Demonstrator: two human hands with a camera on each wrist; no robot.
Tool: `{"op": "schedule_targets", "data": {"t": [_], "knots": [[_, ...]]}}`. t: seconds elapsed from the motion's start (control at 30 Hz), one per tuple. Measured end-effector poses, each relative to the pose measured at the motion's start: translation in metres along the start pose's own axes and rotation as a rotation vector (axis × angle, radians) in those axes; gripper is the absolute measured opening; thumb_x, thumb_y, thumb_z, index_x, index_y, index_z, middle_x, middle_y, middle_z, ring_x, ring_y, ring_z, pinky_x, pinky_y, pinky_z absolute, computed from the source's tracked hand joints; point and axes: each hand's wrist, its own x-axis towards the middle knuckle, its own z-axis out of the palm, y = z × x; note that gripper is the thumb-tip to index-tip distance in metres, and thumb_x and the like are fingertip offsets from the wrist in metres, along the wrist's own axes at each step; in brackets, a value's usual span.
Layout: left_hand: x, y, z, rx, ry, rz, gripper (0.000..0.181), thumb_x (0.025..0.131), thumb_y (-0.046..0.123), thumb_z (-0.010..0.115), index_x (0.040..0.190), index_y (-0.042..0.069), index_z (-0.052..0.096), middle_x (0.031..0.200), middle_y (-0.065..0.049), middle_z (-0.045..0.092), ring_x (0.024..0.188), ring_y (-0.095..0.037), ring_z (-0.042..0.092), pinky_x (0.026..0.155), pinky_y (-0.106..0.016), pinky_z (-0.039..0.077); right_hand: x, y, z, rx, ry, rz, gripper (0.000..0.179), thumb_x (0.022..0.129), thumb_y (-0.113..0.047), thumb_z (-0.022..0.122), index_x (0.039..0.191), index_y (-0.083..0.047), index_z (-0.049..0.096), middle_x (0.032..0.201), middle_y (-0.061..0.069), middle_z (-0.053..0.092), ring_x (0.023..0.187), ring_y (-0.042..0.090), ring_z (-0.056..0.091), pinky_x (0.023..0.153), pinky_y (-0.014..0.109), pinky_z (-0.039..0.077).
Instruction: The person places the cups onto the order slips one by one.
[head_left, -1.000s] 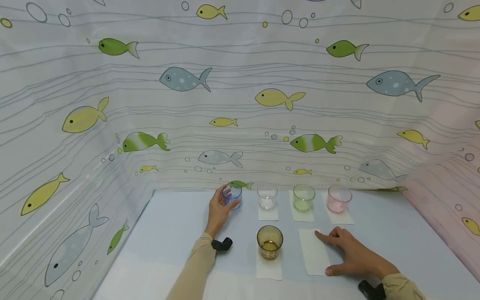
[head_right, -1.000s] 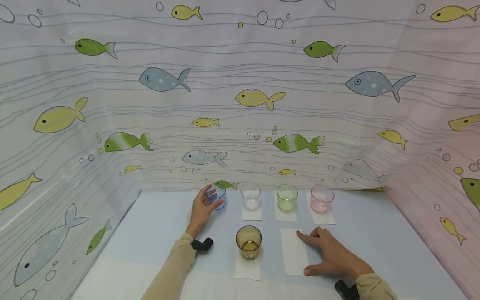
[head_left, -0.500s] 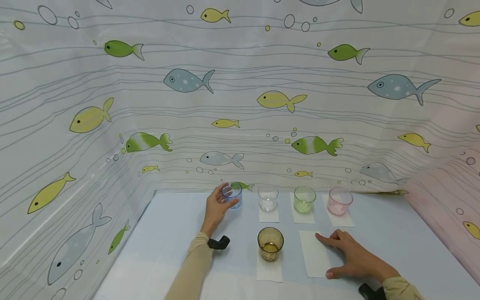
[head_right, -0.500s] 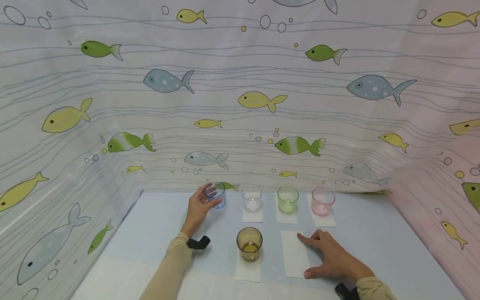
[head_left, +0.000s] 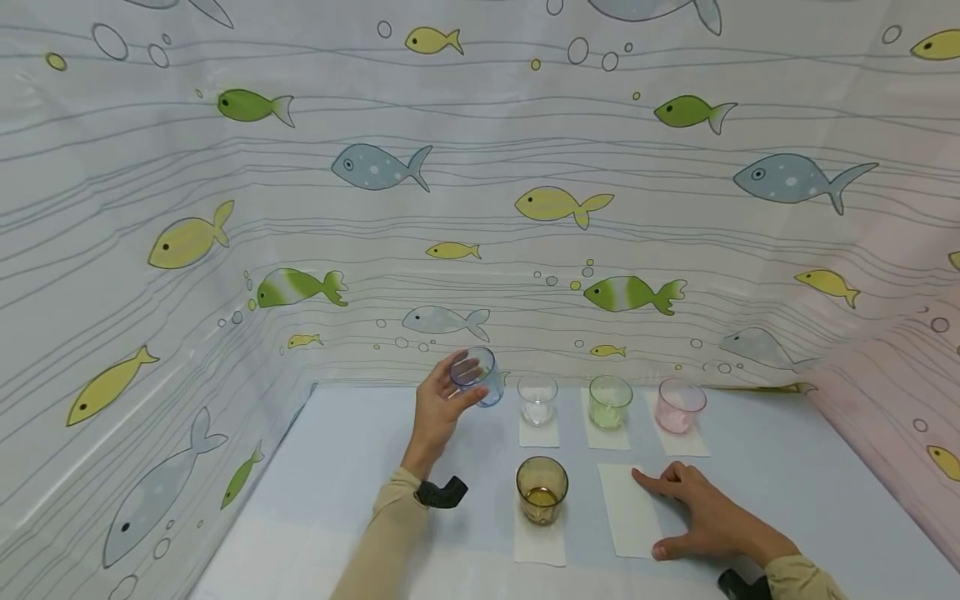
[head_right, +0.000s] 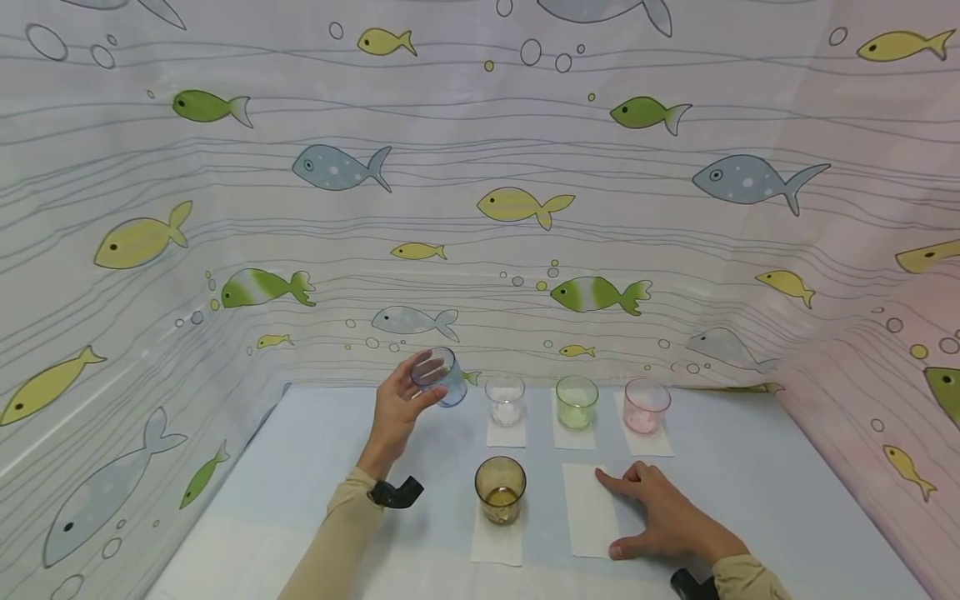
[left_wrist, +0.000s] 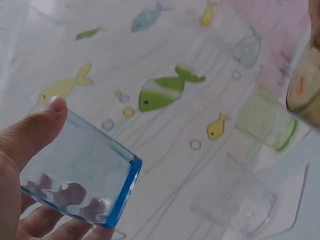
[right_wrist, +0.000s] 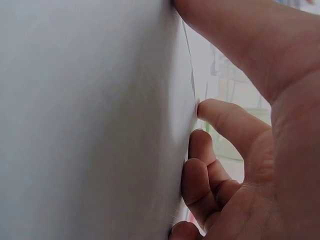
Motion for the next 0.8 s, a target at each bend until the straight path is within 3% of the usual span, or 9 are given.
{"op": "schedule_targets", "data": {"t": [0.17, 0.37, 0.6, 0.8], "knots": [[-0.01, 0.027, 0.027, -0.051, -0.05, 0.053, 0.075, 0.089, 0.001, 0.083, 0.154, 0.001, 0.048, 0.148, -0.024, 0.061, 0.138, -0.043, 0.06, 0.11, -0.035, 0.055, 0.0, -0.001, 0.0, 0.003, 0.006, -0.007, 0.101, 0.076, -0.057, 0.091, 0.159, -0.016, 0.051, 0.107, -0.003, 0.045, 0.099, 0.004, 0.035, 0.078, 0.023, 0.037], [-0.029, 0.045, 0.07, -0.131, -0.139, 0.075, 0.077, 0.087, 0.007, 0.087, 0.154, 0.002, 0.049, 0.149, -0.028, 0.057, 0.14, -0.044, 0.057, 0.115, -0.043, 0.051, 0.0, 0.0, 0.0, 0.002, -0.003, 0.009, 0.102, 0.075, -0.059, 0.091, 0.159, -0.017, 0.051, 0.107, -0.003, 0.044, 0.099, 0.004, 0.035, 0.078, 0.023, 0.037], [-0.054, 0.049, 0.118, -0.142, -0.229, 0.05, 0.075, 0.088, 0.007, 0.087, 0.153, 0.005, 0.049, 0.15, -0.028, 0.057, 0.14, -0.041, 0.059, 0.113, -0.039, 0.052, 0.001, 0.0, 0.002, -0.02, -0.023, 0.057, 0.102, 0.074, -0.064, 0.089, 0.158, -0.019, 0.052, 0.108, -0.004, 0.044, 0.099, 0.005, 0.035, 0.079, 0.023, 0.037], [-0.074, 0.043, 0.151, -0.139, -0.274, 0.009, 0.076, 0.085, 0.002, 0.087, 0.151, 0.01, 0.051, 0.149, -0.014, 0.062, 0.138, -0.033, 0.061, 0.114, -0.036, 0.052, 0.0, 0.001, 0.003, -0.037, -0.021, 0.077, 0.1, 0.073, -0.064, 0.09, 0.154, -0.017, 0.057, 0.109, -0.004, 0.044, 0.1, 0.007, 0.036, 0.08, 0.024, 0.039]]}}
